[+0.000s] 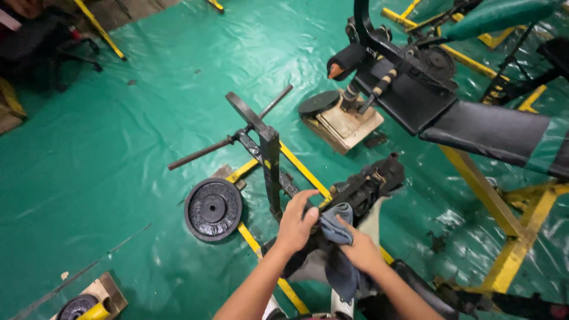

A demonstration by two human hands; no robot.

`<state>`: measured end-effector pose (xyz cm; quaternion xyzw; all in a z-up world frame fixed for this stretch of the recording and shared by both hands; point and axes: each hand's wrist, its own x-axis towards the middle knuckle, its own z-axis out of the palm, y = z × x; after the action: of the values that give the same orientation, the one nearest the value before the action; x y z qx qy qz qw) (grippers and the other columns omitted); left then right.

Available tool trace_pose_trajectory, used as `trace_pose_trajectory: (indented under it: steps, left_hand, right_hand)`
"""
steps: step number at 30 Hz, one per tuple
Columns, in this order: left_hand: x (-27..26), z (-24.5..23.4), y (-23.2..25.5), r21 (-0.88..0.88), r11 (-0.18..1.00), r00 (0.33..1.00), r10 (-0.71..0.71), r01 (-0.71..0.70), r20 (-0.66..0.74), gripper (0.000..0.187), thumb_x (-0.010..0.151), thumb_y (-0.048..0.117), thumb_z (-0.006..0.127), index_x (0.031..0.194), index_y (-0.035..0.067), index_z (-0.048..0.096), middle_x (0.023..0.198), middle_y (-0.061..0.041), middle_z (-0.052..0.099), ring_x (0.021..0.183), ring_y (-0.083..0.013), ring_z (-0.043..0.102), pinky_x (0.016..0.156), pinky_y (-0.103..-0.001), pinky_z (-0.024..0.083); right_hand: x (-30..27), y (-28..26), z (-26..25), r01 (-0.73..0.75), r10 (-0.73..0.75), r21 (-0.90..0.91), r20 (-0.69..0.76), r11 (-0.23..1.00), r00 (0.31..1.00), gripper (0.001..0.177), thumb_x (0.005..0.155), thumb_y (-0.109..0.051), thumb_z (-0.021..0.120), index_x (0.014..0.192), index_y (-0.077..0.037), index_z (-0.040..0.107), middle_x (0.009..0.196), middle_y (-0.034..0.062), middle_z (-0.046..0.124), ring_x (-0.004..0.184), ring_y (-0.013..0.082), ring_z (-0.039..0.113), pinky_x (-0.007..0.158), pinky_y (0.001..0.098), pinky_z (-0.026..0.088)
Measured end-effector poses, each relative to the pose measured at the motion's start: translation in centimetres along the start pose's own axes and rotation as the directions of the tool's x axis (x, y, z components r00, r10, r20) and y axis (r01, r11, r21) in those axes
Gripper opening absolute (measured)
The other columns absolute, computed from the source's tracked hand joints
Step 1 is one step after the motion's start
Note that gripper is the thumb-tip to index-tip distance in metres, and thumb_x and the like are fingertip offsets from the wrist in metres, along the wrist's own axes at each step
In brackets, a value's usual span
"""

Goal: Cleaning and wiping down various gym machines and weight benches with a cloth.

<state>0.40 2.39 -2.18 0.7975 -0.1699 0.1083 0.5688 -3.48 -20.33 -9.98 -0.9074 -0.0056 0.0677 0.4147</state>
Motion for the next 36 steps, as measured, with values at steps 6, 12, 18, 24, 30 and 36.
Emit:
trace_pose_trajectory:
  steps: [6, 12, 18, 24, 30, 36]
  left_hand:
    - [-0.2, 0.6, -0.9, -0.043, 0.997, 0.996, -0.062, 0.064, 0.063, 0.057, 0.1, 0.053, 0.042, 0.126, 0.008, 0.066, 0.125, -0.016, 0.067, 0.124, -0.0354, 0.06, 0.108, -0.04, 0.043]
    - [-2.3, 3.1, -4.5, -0.325, 0.942, 0.996, -0.066, 0.08, 0.053, 0.057, 0.101, 0.044, 0.048, 0.142, 0.004, 0.052, 0.133, -0.012, 0.065, 0.123, -0.0294, 0.064, 0.107, -0.04, 0.048]
    - [-6.1, 6.2, -13.4, -0.889, 0.229, 0.846, -0.467, 0.397, 0.258, 0.043, 0.105, 0.03, 0.052, 0.142, 0.008, 0.057, 0.131, -0.009, 0.065, 0.115, -0.0234, 0.063, 0.101, -0.042, 0.051]
    - [-5.4, 1.4, -0.6, -0.594, 0.637, 0.772, -0.634, 0.492, -0.04, 0.061, 0.103, 0.049, 0.037, 0.134, 0.004, 0.064, 0.127, -0.007, 0.07, 0.114, -0.0165, 0.066, 0.1, -0.031, 0.049]
    - [-6.7, 0.2, -0.5, -0.626, 0.61, 0.762, -0.646, 0.485, -0.038, 0.061, 0.103, 0.049, 0.038, 0.131, 0.002, 0.064, 0.124, -0.013, 0.07, 0.11, -0.0207, 0.067, 0.098, -0.033, 0.051]
    - [-5.1, 0.2, 6.9, -0.122, 0.957, 0.922, -0.286, 0.262, -0.262, 0.043, 0.086, 0.029, 0.074, 0.119, 0.002, 0.065, 0.111, -0.009, 0.069, 0.102, -0.0195, 0.068, 0.087, -0.032, 0.055]
  right_hand:
    - [-1.4, 0.0, -5.7, -0.144, 0.0, 0.382, 0.354, 0.913, 0.935, 0.037, 0.078, -0.019, 0.079, 0.11, 0.0, 0.077, 0.097, 0.0044, 0.078, 0.09, 0.0101, 0.066, 0.089, 0.0327, 0.055]
    - [-1.5, -14.4, -9.2, 0.588, -0.589, 0.157, -0.043, 0.793, 0.807, 0.068, 0.069, -0.005, 0.075, 0.136, -0.018, 0.069, 0.154, 0.0169, 0.045, 0.14, 0.038, 0.048, 0.114, 0.0435, 0.039]
    - [-1.6, -8.8, -0.9, 0.683, -0.696, 0.303, -0.08, 0.665, 0.713, 0.077, 0.081, 0.003, 0.061, 0.152, -0.023, 0.051, 0.168, 0.026, 0.026, 0.155, 0.0447, 0.034, 0.123, 0.0467, 0.033]
    - [-0.3, -5.5, -0.8, 0.696, -0.712, 0.185, 0.026, 0.694, 0.702, 0.086, 0.066, 0.012, 0.057, 0.144, -0.024, 0.06, 0.165, 0.0272, 0.029, 0.15, 0.0456, 0.039, 0.119, 0.0439, 0.039]
    - [-1.3, -7.6, -2.0, 0.707, -0.716, 0.174, -0.01, 0.686, 0.698, 0.083, 0.066, 0.013, 0.059, 0.142, -0.021, 0.063, 0.164, 0.0274, 0.032, 0.148, 0.044, 0.041, 0.119, 0.0436, 0.038]
    - [-3.3, -7.4, -2.6, 0.692, -0.689, 0.097, -0.07, 0.715, 0.722, 0.081, 0.064, 0.011, 0.06, 0.142, -0.015, 0.062, 0.161, 0.0299, 0.033, 0.147, 0.0469, 0.041, 0.118, 0.0455, 0.038]
